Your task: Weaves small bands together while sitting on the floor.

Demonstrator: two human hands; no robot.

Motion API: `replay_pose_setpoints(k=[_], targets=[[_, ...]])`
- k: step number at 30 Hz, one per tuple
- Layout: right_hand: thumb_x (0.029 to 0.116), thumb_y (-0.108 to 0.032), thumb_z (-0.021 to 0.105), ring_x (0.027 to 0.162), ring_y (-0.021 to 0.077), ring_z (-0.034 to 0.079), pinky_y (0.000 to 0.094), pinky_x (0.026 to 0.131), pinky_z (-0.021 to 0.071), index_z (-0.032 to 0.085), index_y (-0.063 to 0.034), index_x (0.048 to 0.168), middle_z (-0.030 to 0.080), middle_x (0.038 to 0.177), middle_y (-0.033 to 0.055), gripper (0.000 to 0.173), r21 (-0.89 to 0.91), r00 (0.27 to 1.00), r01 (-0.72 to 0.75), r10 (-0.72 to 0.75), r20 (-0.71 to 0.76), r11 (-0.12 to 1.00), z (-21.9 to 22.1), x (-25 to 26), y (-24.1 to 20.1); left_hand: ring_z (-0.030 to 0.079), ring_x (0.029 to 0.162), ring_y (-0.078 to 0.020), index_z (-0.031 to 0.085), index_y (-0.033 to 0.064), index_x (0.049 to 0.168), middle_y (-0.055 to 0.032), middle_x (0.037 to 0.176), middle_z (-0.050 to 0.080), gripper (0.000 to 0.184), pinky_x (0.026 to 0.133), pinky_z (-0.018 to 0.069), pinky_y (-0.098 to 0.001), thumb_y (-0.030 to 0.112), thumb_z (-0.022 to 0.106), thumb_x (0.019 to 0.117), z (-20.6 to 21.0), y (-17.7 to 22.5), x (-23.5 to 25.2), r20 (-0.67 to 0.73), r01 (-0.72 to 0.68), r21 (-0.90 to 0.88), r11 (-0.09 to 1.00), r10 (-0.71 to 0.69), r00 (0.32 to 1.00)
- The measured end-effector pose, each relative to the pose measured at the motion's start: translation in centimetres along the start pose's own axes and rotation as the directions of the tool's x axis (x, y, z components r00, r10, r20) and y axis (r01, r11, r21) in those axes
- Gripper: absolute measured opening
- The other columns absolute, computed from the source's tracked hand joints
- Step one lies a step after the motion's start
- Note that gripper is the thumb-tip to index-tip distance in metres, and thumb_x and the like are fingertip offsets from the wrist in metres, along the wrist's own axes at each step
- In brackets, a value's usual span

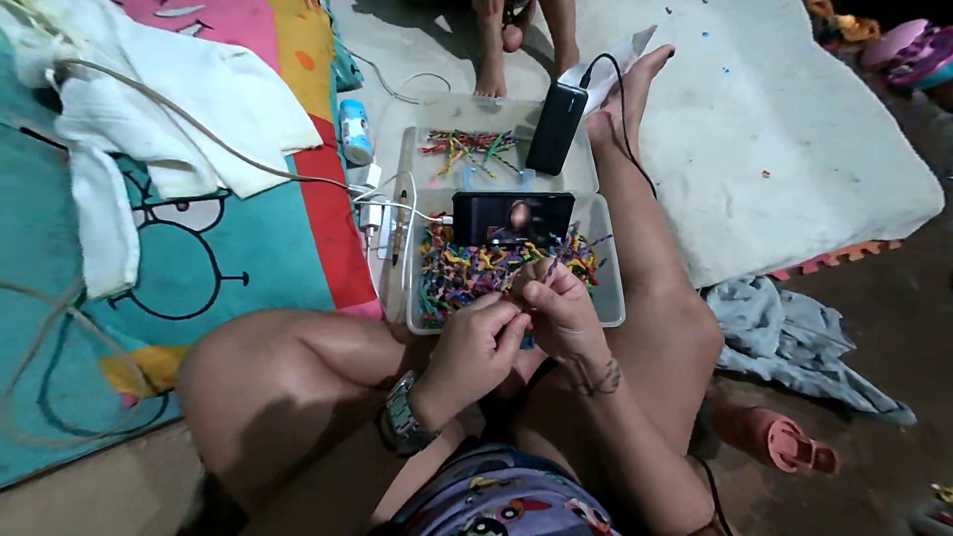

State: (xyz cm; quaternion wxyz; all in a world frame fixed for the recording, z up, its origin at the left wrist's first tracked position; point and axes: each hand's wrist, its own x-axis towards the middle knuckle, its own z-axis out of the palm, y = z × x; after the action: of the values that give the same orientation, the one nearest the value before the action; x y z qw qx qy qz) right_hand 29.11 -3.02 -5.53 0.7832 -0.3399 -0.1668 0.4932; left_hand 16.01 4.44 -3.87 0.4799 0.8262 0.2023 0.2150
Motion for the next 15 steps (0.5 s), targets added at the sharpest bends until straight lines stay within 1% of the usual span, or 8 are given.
replay_pose_setpoints(k=[2,4,6,8,9,12,14,15], targets=[[0.0873,-0.018,0.079,0.067,0.0016,0.063,0.0188,0.063,0.0549,0.069,-0.0182,0.085,0.067,0.079,-0.0044,0.01,-0.054,0.999,-0.015,0.017,0.049,0.998,-0.2,0.0,-0.2,0.057,0.075,0.0043,0.071,0.0014,0.091,0.0015,0.085,0.065,0.026,0.07,0.0478,-0.0112,0.013,0.052,0.1028,-0.5,0.6,0.0,0.085,0.142,-0.225,0.964,-0.126,0.988],[0.0971,-0.032,0.069,0.072,-0.0015,0.062,0.0161,0.066,0.0538,0.071,-0.0203,0.095,0.07,0.091,-0.0065,0.012,-0.128,0.98,-0.038,0.062,0.189,0.991,-0.8,0.1,-0.7,0.056,0.069,0.0061,0.068,0.008,0.093,0.0102,0.082,0.063,0.025,0.063,0.0469,-0.011,0.012,0.046,0.1054,-1.2,1.0,0.3,0.239,0.319,-0.509,0.799,-0.226,0.945],[0.101,-0.033,0.063,0.084,-0.0008,0.066,0.0178,0.075,0.0557,0.075,-0.0174,0.109,0.072,0.111,-0.0039,0.021,-0.138,0.945,-0.047,0.089,0.314,0.989,-1.5,0.3,-0.9,0.058,0.07,0.0034,0.068,0.0131,0.091,0.0105,0.082,0.065,0.03,0.063,0.0492,-0.0133,0.013,0.042,0.1058,-1.8,1.0,0.5,0.358,0.441,-0.674,0.593,-0.261,0.897],[0.1001,-0.029,0.065,0.101,0.0027,0.067,0.022,0.088,0.0558,0.078,-0.0163,0.111,0.072,0.121,-0.002,0.021,-0.138,0.93,-0.033,0.081,0.36,0.99,-1.9,0.4,-0.9,0.059,0.069,0.002,0.069,0.0147,0.089,0.0087,0.081,0.065,0.033,0.062,0.0493,-0.0136,0.016,0.041,0.105,-2.1,0.8,0.6,0.444,0.512,-0.724,0.462,-0.255,0.859],[0.0998,-0.028,0.066,0.105,0.0043,0.068,0.0236,0.091,0.0558,0.078,-0.0158,0.111,0.072,0.123,-0.0009,0.021,-0.137,0.926,-0.023,0.073,0.37,0.99,-2.1,0.4,-0.9,0.059,0.069,0.0016,0.069,0.0151,0.088,0.0081,0.08,0.065,0.034,0.062,0.0492,-0.0137,0.017,0.04,0.1045,-2.2,0.6,0.6,0.482,0.539,-0.732,0.417,-0.242,0.842],[0.1001,-0.028,0.065,0.106,0.0039,0.068,0.0233,0.092,0.0556,0.079,-0.0157,0.111,0.072,0.124,-0.0008,0.022,-0.129,0.911,-0.004,0.057,0.408,0.992,-2.2,0.6,-0.7,0.059,0.069,0.0009,0.07,0.0168,0.087,0.0078,0.079,0.064,0.034,0.063,0.0498,-0.0147,0.02,0.04,0.1038,-1.9,0.2,0.4,0.547,0.582,-0.752,0.309,-0.201,0.813],[0.0976,-0.024,0.069,0.099,0.0044,0.069,0.0237,0.088,0.0568,0.08,-0.0156,0.104,0.076,0.111,-0.0012,0.015,-0.088,0.927,0.0,0.033,0.373,0.996,-2.2,0.5,-0.4,0.059,0.069,0.0003,0.07,0.0174,0.086,0.008,0.078,0.064,0.034,0.063,0.0497,-0.0156,0.022,0.042,0.1035,-1.5,0.1,0.3,0.547,0.581,-0.765,0.278,-0.198,0.814],[0.0956,-0.023,0.071,0.094,0.0043,0.07,0.0233,0.085,0.0574,0.08,-0.0157,0.1,0.076,0.104,-0.0016,0.012,-0.068,0.942,0.0,0.023,0.336,0.998,-2.1,0.4,-0.3,0.06,0.069,0.0003,0.07,0.0174,0.085,0.0083,0.078,0.064,0.034,0.063,0.0504,-0.0158,0.021,0.042,0.1031,-1.4,0.3,0.3,0.526,0.572,-0.762,0.304,-0.223,0.821]])
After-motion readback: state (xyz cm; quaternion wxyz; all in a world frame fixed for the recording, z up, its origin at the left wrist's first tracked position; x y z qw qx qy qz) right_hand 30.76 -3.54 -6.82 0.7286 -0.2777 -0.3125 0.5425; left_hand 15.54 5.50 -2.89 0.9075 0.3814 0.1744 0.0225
